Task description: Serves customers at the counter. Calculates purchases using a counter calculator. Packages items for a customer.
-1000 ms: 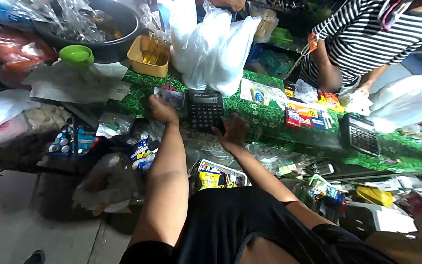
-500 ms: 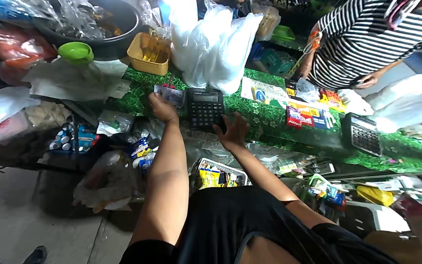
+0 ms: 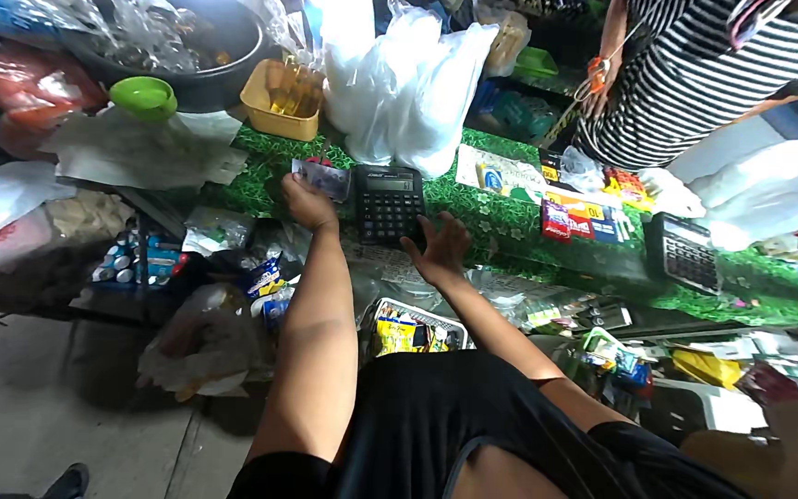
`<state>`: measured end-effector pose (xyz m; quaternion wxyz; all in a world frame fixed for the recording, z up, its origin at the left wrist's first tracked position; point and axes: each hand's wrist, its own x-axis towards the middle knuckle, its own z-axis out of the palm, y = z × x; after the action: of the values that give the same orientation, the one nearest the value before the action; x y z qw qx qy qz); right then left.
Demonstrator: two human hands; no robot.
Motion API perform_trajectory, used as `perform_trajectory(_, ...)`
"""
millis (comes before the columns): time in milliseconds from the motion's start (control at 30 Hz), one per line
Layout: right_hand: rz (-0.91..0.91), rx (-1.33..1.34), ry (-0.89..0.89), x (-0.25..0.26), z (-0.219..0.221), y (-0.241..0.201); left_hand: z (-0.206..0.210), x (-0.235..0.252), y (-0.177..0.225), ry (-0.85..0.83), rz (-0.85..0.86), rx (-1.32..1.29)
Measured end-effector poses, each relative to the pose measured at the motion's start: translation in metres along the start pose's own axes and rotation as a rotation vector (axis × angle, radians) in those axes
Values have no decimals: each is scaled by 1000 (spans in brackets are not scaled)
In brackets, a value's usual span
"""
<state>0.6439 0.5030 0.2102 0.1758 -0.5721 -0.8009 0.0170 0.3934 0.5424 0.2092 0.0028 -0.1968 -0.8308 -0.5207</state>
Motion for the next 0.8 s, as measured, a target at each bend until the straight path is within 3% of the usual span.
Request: perform_trajectory(800, 20, 18, 22, 8, 3, -6, 1, 1, -1, -4, -11, -10)
